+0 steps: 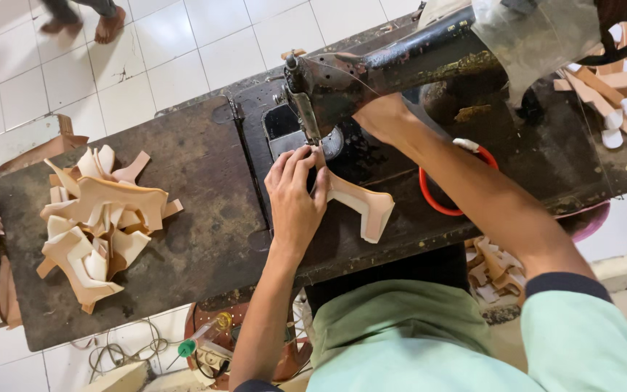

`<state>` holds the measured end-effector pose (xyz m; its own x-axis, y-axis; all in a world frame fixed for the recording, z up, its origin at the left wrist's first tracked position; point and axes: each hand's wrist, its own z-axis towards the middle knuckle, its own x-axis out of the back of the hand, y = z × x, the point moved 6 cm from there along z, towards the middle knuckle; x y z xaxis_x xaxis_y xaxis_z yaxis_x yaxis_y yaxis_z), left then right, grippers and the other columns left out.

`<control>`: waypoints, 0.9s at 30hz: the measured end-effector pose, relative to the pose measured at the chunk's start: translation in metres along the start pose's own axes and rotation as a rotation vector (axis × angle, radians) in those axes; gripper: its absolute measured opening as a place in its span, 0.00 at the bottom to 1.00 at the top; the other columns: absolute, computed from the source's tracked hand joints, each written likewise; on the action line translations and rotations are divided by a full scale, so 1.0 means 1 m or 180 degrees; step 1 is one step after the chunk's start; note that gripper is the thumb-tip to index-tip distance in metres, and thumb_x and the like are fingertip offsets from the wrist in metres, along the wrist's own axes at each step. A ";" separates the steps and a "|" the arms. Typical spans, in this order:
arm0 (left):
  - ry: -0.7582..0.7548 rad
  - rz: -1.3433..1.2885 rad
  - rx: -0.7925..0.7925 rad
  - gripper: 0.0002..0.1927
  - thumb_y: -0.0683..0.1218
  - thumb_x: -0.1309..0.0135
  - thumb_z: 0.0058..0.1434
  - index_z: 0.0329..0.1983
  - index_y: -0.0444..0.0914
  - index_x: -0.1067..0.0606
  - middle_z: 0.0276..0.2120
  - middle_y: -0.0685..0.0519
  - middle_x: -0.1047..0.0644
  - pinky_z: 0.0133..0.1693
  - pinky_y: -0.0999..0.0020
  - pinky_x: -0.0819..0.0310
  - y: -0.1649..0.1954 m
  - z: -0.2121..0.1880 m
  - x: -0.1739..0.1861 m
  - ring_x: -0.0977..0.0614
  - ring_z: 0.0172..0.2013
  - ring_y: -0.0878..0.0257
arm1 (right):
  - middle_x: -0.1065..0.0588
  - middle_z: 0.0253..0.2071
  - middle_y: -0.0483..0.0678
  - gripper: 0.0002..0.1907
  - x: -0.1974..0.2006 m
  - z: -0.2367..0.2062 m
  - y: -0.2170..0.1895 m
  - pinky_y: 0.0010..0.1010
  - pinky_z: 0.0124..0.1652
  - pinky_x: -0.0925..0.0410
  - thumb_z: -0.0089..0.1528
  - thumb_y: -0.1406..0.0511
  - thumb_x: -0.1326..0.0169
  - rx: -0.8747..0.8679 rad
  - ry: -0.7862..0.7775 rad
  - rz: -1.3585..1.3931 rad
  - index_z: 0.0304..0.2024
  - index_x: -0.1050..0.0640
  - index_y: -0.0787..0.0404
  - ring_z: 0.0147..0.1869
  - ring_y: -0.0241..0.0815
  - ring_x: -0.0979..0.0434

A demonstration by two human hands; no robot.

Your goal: The person uses a sewing machine to stitch beige shoe parts, repeatedly aligning the pieces under the needle, sewing along the edges, and trimming excess thread with scissors. The finished pieces are placed on the table beside the machine.

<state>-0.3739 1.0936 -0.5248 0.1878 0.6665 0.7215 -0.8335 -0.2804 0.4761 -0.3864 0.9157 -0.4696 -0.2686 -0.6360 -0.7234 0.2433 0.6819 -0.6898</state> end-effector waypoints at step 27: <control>-0.0832 -0.0721 0.0073 0.27 0.51 0.35 0.62 0.56 0.37 0.36 0.59 0.46 0.27 0.62 0.52 0.41 -0.030 0.024 -0.003 0.28 0.59 0.47 | 0.20 0.33 0.58 0.11 0.013 -0.031 -0.007 0.40 0.36 0.30 0.66 0.63 0.40 0.1529 -0.0562 -0.5000 0.43 0.16 0.66 0.32 0.51 0.20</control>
<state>-0.3364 1.0834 -0.5290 0.4960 0.5150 0.6992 -0.7440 -0.1631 0.6479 -0.4205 0.9143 -0.4733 -0.4208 -0.6062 0.6749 0.1101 -0.7726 -0.6252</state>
